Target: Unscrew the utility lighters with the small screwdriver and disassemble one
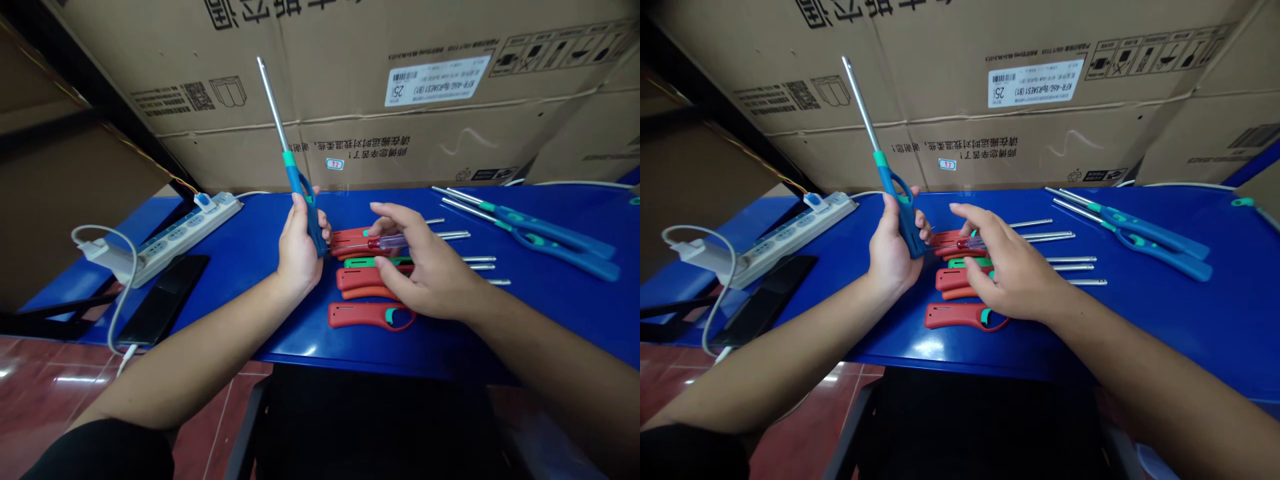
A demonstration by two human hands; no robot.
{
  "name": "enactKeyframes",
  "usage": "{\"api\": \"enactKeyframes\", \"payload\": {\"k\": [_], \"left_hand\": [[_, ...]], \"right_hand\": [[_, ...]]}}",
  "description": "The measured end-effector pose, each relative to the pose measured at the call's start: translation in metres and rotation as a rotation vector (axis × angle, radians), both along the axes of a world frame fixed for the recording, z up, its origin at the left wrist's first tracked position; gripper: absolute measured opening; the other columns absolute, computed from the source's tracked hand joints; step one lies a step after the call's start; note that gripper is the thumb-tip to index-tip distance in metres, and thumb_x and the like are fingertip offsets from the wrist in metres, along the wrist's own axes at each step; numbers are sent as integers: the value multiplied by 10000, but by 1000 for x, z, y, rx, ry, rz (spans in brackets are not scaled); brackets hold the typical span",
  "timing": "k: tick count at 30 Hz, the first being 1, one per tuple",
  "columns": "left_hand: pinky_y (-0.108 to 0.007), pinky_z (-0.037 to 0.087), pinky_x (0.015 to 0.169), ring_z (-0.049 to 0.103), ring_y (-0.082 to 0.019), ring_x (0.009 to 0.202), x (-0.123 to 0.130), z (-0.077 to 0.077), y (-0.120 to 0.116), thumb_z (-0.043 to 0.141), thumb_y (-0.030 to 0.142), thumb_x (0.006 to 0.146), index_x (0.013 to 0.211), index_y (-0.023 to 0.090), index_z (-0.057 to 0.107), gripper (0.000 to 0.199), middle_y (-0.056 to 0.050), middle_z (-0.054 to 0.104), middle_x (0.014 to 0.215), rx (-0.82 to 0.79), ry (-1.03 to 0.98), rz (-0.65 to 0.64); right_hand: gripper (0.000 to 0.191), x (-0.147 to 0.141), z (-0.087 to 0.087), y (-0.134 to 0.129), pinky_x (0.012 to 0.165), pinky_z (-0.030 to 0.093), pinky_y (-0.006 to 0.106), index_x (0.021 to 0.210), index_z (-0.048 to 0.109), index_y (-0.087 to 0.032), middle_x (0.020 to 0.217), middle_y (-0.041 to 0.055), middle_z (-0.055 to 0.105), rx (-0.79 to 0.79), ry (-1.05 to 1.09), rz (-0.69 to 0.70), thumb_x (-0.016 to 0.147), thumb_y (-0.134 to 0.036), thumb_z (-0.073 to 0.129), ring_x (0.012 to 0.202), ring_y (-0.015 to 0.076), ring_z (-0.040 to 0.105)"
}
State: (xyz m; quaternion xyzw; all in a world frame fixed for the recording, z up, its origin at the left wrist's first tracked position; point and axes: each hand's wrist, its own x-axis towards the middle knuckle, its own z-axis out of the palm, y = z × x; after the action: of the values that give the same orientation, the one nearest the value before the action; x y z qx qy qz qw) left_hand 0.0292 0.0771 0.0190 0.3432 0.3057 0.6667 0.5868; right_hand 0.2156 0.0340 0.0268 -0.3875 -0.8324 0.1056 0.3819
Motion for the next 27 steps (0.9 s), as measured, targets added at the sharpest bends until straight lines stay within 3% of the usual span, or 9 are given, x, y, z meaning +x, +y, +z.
{"api": "enactKeyframes", "payload": {"k": [3, 5, 9, 13, 15, 17, 19, 24, 27], "left_hand": [[-200, 358, 448, 426, -70, 476, 0, 0, 1, 493, 564, 960, 1125, 208, 624, 414, 43, 501, 624, -20, 6, 1], [-190, 357, 455, 428, -66, 484, 0, 0, 1, 472, 556, 972, 1124, 197, 620, 417, 41, 495, 638, -17, 19, 3], [-191, 357, 462, 432, -65, 481, 1, 1, -1, 478, 552, 970, 1111, 198, 624, 408, 45, 492, 644, -16, 17, 5], [-202, 360, 466, 439, -71, 483, 1, 1, -1, 513, 570, 946, 1080, 210, 641, 404, 44, 499, 634, -7, 7, 4], [-205, 355, 464, 437, -72, 484, 1, 0, 0, 524, 563, 944, 1084, 207, 645, 401, 42, 500, 639, -1, 11, 12], [-209, 350, 462, 434, -72, 483, 0, -1, 0, 527, 562, 942, 1085, 206, 647, 402, 41, 500, 644, 0, 13, 17], [-212, 347, 464, 435, -74, 484, 0, -1, 0, 522, 565, 943, 1079, 210, 652, 402, 40, 498, 644, 0, 10, 15], [-216, 350, 475, 442, -76, 495, 1, 0, -3, 515, 559, 949, 1099, 215, 656, 401, 34, 499, 657, 23, 16, 3], [-213, 352, 470, 439, -74, 495, 2, 1, -4, 530, 562, 941, 1096, 211, 656, 404, 35, 501, 657, 30, 30, 20]], "right_hand": [[368, 0, 2, -1, 650, 479, 338, 1292, 585, -207, 868, 58, 696, -83, -98, -137, 976, -349, 460, 739, 208, 654], [334, 0, 2, 0, 589, 446, 309, 1222, 627, -215, 756, 25, 668, -120, -82, -140, 998, -327, 407, 612, 170, 604], [565, 3, 0, 3, 693, 495, 321, 1441, 409, -167, 1047, 96, 674, -59, 27, -16, 908, -286, 554, 846, 204, 651], [369, 2, 1, 2, 628, 472, 345, 1285, 600, -210, 844, 57, 698, -152, -83, -187, 988, -350, 431, 689, 201, 645], [350, 1, 1, 2, 643, 484, 346, 1272, 610, -216, 858, 57, 697, -134, -79, -135, 979, -316, 446, 698, 195, 646], [476, 0, 0, 2, 708, 512, 343, 1395, 490, -209, 1043, 90, 683, -94, 14, -28, 926, -271, 535, 844, 208, 661], [619, 1, -1, 3, 694, 518, 332, 1478, 368, -202, 1136, 113, 655, -115, 95, -23, 903, -285, 582, 895, 214, 656], [368, 3, -2, 5, 611, 451, 339, 1246, 621, -212, 769, 45, 679, -223, -49, -223, 1008, -375, 393, 648, 190, 618], [448, 3, -2, 5, 647, 469, 325, 1389, 477, -193, 910, 64, 689, -173, 42, -102, 955, -301, 491, 714, 183, 626]]}}
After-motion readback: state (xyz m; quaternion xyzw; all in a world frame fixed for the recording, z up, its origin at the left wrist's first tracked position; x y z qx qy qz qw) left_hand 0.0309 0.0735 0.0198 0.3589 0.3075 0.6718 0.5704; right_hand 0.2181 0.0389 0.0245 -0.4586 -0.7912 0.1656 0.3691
